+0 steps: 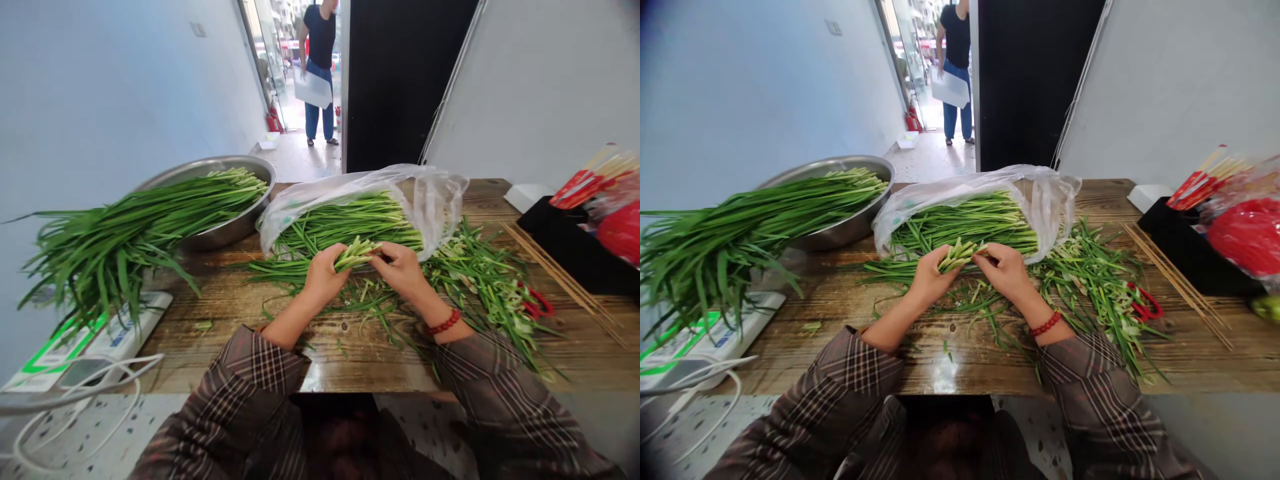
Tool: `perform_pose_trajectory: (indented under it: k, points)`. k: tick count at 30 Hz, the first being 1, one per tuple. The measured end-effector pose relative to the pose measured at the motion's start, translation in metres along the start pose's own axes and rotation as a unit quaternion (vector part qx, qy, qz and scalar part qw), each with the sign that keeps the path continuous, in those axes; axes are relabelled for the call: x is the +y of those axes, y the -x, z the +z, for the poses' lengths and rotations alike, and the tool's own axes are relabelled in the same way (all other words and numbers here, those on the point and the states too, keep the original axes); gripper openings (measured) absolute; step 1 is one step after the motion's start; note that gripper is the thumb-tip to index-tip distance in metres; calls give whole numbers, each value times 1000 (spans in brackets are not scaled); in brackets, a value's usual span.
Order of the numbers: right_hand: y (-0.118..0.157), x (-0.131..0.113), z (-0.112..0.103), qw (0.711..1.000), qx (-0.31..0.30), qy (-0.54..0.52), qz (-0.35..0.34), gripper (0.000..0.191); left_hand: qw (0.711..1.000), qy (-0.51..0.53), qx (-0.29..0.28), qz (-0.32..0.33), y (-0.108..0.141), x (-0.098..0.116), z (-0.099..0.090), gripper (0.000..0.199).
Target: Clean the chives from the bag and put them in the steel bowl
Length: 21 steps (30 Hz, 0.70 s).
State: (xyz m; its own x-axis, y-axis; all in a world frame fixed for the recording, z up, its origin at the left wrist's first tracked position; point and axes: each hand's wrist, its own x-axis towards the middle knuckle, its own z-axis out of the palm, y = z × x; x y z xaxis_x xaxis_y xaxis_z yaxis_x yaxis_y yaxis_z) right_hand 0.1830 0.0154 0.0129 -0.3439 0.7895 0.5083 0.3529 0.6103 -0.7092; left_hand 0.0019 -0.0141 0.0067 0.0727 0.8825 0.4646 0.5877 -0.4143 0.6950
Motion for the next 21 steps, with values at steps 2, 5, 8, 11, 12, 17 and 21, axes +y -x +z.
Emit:
perform_pose_trajectory:
  k: [2,5,8,11,12,17,21]
  points:
    - [1,-1,5,999,27,-26,27,20,1000,-3,0,5,0,0,0,6]
    - [1,-2,13,993,69,-68,69,20,1000,10,10,2,-1,-2,2,3]
    - [0,-2,21,974,107,-153,127,20,999,43,19,-9,-2,-4,4,4]
    - [-2,-2,24,951,123,-226,171,22,997,78,18,-25,-3,-6,6,6]
    - [-3,-2,22,943,129,-247,180,23,996,86,18,-30,-4,-6,6,6]
    - [-8,-2,-10,920,160,-303,188,32,989,131,30,-58,-5,-7,3,11]
    - [-8,-5,-36,978,-80,-159,112,37,990,123,37,-54,-5,-6,1,8]
